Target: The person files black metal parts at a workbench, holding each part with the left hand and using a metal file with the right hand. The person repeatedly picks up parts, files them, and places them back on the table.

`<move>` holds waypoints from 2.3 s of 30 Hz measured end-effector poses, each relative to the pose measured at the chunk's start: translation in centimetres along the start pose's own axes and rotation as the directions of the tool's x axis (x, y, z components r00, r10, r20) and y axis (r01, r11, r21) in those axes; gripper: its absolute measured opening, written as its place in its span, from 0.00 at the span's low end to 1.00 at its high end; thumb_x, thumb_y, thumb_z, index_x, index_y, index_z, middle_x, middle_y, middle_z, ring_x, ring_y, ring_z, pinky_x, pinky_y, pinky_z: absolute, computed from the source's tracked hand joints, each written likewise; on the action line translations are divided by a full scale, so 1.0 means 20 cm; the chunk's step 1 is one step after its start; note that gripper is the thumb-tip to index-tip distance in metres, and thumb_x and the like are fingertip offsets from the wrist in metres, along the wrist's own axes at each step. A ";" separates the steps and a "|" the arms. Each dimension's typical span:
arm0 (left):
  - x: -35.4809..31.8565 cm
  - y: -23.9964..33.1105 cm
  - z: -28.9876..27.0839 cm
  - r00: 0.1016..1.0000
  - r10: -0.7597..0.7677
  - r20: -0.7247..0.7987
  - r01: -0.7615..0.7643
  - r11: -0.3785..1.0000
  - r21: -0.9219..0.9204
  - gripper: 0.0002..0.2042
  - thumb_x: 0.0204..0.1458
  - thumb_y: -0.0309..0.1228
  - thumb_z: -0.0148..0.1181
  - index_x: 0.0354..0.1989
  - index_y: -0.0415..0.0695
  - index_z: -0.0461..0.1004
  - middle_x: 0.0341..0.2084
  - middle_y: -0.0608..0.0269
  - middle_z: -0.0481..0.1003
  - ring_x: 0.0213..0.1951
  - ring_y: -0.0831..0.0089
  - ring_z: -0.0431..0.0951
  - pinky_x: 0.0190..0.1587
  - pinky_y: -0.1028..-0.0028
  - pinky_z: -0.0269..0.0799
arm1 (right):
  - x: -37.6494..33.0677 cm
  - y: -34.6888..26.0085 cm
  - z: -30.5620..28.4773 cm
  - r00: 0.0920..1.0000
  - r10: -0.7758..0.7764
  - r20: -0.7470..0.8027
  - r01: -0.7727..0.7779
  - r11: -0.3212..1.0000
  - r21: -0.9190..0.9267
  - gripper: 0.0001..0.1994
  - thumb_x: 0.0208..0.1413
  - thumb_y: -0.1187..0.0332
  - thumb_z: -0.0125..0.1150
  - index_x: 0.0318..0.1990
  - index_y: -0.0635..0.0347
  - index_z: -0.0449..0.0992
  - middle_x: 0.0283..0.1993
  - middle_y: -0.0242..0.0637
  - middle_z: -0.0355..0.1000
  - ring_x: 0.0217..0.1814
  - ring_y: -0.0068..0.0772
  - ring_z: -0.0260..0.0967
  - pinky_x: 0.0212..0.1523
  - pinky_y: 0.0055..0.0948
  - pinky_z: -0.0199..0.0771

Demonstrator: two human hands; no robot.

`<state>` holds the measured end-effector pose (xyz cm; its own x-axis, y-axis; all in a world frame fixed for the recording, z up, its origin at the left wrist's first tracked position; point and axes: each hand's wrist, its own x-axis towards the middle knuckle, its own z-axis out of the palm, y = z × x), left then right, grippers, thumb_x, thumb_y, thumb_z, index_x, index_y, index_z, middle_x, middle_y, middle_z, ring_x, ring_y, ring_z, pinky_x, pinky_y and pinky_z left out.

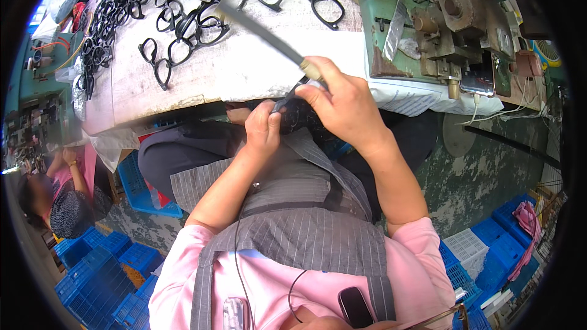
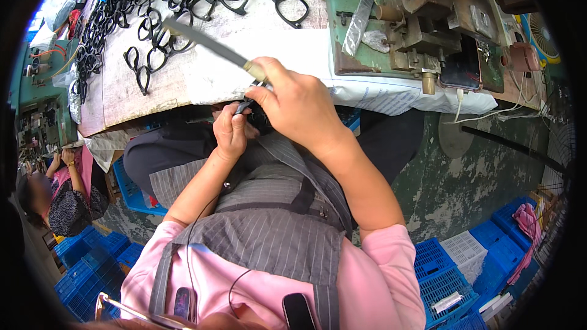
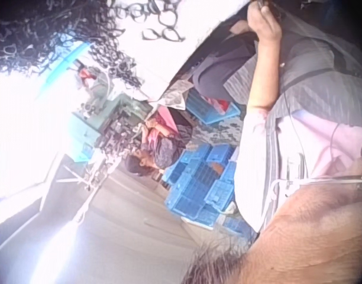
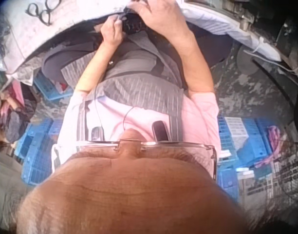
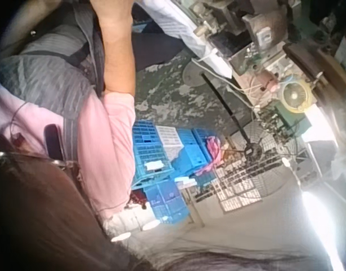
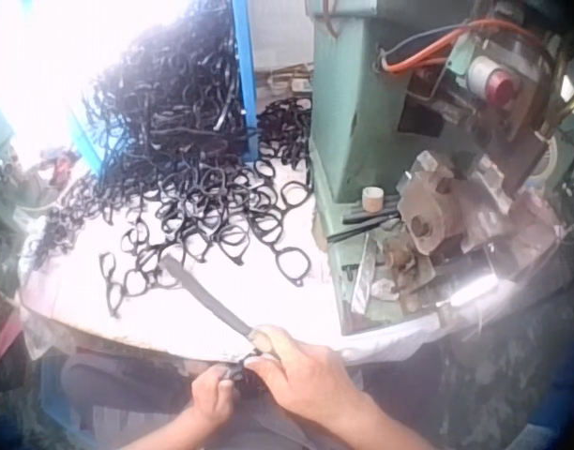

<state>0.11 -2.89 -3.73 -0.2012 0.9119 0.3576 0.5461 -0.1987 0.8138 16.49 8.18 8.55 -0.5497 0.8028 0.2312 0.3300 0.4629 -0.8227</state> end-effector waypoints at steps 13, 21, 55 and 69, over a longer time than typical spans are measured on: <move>0.03 0.02 0.04 0.979 0.142 -0.144 -0.120 0.982 0.148 0.15 0.64 0.36 0.45 0.37 0.36 0.71 0.20 0.62 0.71 0.19 0.73 0.70 0.25 0.77 0.66 | -0.41 0.01 0.09 0.951 0.259 0.168 -0.238 0.962 -0.137 0.11 0.61 0.63 0.52 0.32 0.60 0.65 0.22 0.49 0.71 0.23 0.55 0.70 0.21 0.47 0.68; 0.00 0.02 0.07 0.977 0.143 -0.156 -0.110 0.972 0.208 0.14 0.63 0.36 0.44 0.37 0.36 0.71 0.20 0.62 0.73 0.21 0.69 0.75 0.24 0.74 0.69 | -0.31 0.06 0.17 0.882 0.372 0.290 -0.332 0.926 -0.179 0.11 0.62 0.63 0.49 0.34 0.63 0.64 0.19 0.56 0.69 0.25 0.61 0.71 0.24 0.53 0.70; 0.05 0.02 0.04 0.935 0.341 -0.099 -0.315 0.925 0.211 0.08 0.56 0.26 0.54 0.33 0.31 0.67 0.20 0.50 0.68 0.22 0.51 0.72 0.26 0.62 0.71 | -0.29 0.05 0.15 0.885 0.384 0.263 -0.363 0.923 -0.127 0.13 0.62 0.61 0.49 0.32 0.63 0.66 0.20 0.58 0.69 0.25 0.63 0.70 0.25 0.54 0.69; 0.04 0.03 0.05 0.944 0.304 -0.131 -0.271 0.936 0.225 0.08 0.54 0.24 0.56 0.34 0.30 0.67 0.22 0.48 0.70 0.23 0.49 0.73 0.27 0.62 0.72 | -0.31 0.06 0.17 0.871 0.404 0.280 -0.404 0.913 -0.058 0.13 0.62 0.61 0.50 0.32 0.63 0.66 0.22 0.59 0.69 0.27 0.65 0.69 0.27 0.55 0.69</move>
<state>1.08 -2.02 -3.34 -0.1297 0.7531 0.6450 0.7489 -0.3519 0.5615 17.60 2.54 4.34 -0.5604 0.7809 -0.2759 0.5678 0.1196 -0.8145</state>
